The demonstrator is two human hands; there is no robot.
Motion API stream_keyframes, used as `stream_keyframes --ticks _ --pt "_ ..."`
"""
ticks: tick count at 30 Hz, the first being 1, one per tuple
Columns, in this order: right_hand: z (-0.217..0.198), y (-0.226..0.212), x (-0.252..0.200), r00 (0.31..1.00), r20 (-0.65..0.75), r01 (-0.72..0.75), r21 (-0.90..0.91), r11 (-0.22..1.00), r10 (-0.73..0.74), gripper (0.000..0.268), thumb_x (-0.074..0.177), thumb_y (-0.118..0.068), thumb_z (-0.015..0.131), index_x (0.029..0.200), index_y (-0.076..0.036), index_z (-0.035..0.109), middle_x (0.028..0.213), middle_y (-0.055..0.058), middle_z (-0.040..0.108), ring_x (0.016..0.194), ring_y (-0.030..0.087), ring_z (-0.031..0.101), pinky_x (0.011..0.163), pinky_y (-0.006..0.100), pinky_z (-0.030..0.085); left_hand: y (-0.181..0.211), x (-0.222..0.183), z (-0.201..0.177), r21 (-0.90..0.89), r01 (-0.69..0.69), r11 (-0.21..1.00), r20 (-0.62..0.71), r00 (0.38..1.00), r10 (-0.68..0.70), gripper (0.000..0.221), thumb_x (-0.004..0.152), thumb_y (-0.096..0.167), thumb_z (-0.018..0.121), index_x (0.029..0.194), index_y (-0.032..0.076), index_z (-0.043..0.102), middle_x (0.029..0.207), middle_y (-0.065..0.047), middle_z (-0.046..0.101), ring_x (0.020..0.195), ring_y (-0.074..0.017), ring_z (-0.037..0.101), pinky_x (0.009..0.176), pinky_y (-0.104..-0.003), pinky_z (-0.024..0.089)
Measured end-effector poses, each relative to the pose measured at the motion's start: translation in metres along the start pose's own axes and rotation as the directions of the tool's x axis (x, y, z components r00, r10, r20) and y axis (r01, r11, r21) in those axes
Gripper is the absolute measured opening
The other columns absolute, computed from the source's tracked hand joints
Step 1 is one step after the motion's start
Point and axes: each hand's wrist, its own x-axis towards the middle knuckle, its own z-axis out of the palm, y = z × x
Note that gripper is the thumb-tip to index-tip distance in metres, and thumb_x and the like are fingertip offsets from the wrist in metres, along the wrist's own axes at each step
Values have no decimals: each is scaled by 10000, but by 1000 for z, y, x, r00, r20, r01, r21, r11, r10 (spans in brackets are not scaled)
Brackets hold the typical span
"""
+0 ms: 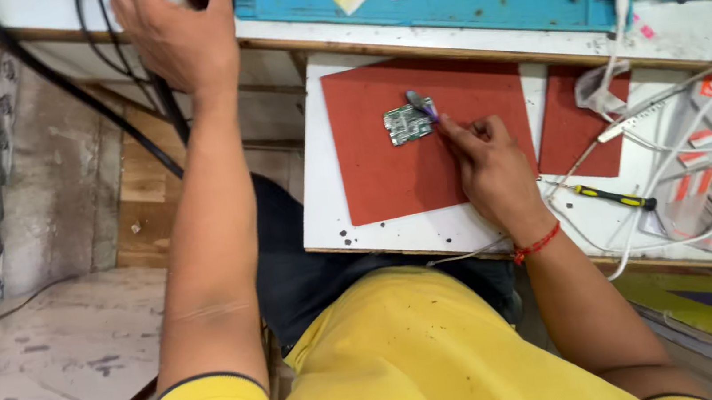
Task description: The person cleans a circuit board using a small brush and applies heat to it with a hot air rework station tool.
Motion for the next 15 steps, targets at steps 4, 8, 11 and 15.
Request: stream_keyframes --ticks 4,8,11,15 --pt "-5 -5 9 999 -15 39 7 999 -39 420 964 -33 611 1363 -142 686 1055 189 611 870 372 636 741 466 526 0 1 3 -126 43 991 48 998 -37 695 933 254 905 1423 31 465 1313 -113 592 1212 -365 611 1007 -471 500" --pt "0 2 5 994 -106 34 123 992 -21 409 989 -1 649 1385 -100 673 1019 178 581 853 332 622 757 421 523 33 -18 -29 -208 -123 970 228 959 170 574 962 185 928 1377 98 541 1277 -95 610 1226 -308 609 1050 -462 467" --pt "4 9 4 984 -175 61 129 990 -38 457 991 72 607 1418 -80 663 1047 162 565 898 284 627 815 385 527 70 -35 -55 -242 -459 855 415 748 518 572 875 28 802 1410 88 609 1387 -63 634 1312 -265 568 1069 -452 436" --pt "3 11 1 984 -179 35 162 986 -5 433 1013 49 635 1427 -76 662 1018 143 546 869 263 577 792 378 498 103 -48 -55 -194 -625 756 394 656 644 387 988 30 749 1346 161 686 1382 30 646 1276 -172 571 1059 -418 400"
